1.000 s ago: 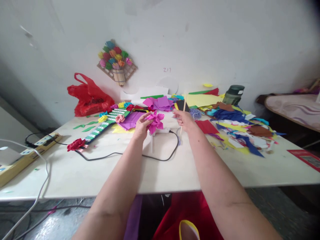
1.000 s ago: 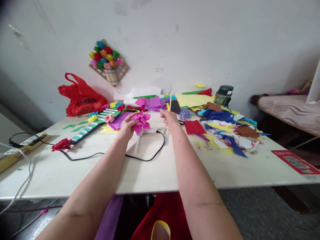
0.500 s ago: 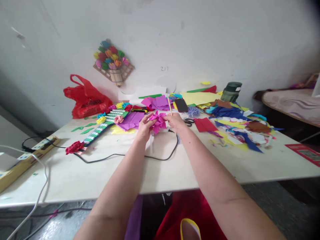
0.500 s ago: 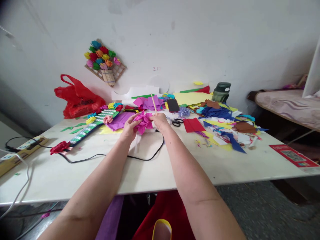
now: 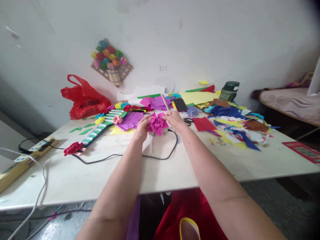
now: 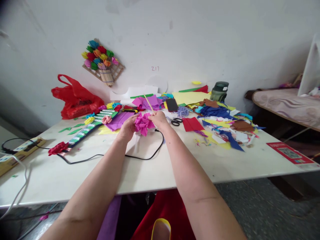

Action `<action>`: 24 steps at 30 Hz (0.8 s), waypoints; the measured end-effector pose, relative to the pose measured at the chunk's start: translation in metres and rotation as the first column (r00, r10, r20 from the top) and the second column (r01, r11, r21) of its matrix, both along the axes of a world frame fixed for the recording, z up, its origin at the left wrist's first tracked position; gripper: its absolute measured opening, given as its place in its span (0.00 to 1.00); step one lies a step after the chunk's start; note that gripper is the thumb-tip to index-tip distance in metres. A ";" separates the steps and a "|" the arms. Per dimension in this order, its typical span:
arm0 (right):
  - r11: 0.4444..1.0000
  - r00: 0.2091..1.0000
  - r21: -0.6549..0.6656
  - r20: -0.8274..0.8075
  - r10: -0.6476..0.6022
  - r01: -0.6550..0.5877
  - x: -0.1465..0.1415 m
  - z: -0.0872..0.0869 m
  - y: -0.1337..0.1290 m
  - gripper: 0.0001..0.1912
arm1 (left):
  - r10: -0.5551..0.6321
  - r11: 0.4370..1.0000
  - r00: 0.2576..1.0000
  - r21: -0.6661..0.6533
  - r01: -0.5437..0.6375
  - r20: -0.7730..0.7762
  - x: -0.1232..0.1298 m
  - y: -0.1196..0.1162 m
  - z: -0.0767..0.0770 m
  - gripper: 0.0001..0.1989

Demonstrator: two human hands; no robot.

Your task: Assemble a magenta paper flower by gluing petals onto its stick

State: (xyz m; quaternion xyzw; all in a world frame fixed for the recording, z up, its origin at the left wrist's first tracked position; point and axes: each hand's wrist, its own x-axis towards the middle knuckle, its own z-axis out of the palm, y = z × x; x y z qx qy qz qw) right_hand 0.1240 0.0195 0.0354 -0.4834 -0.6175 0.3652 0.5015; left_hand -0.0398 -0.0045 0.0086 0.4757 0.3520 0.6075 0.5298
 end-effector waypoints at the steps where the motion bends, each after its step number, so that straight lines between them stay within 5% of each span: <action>1: 1.000 1.000 0.008 0.023 0.008 -0.008 0.000 -0.001 0.001 0.11 | -0.016 1.000 0.999 -0.021 0.015 -0.038 -0.002 0.000 0.000 0.28; 11: 0.999 0.979 0.015 0.199 0.044 -0.048 -0.002 -0.001 -0.001 0.08 | -0.064 0.998 0.979 -0.018 0.062 -0.193 0.001 -0.008 0.008 0.29; 18: 0.991 0.949 0.071 0.288 -0.128 0.112 0.015 0.004 0.006 0.24 | 0.028 0.998 0.998 -0.061 -0.031 -0.063 -0.002 -0.005 0.006 0.27; 24: 0.956 0.691 0.018 0.687 -0.226 0.294 0.036 -0.010 0.022 0.19 | 0.080 0.996 0.997 -0.038 -0.080 0.001 -0.007 0.002 -0.001 0.25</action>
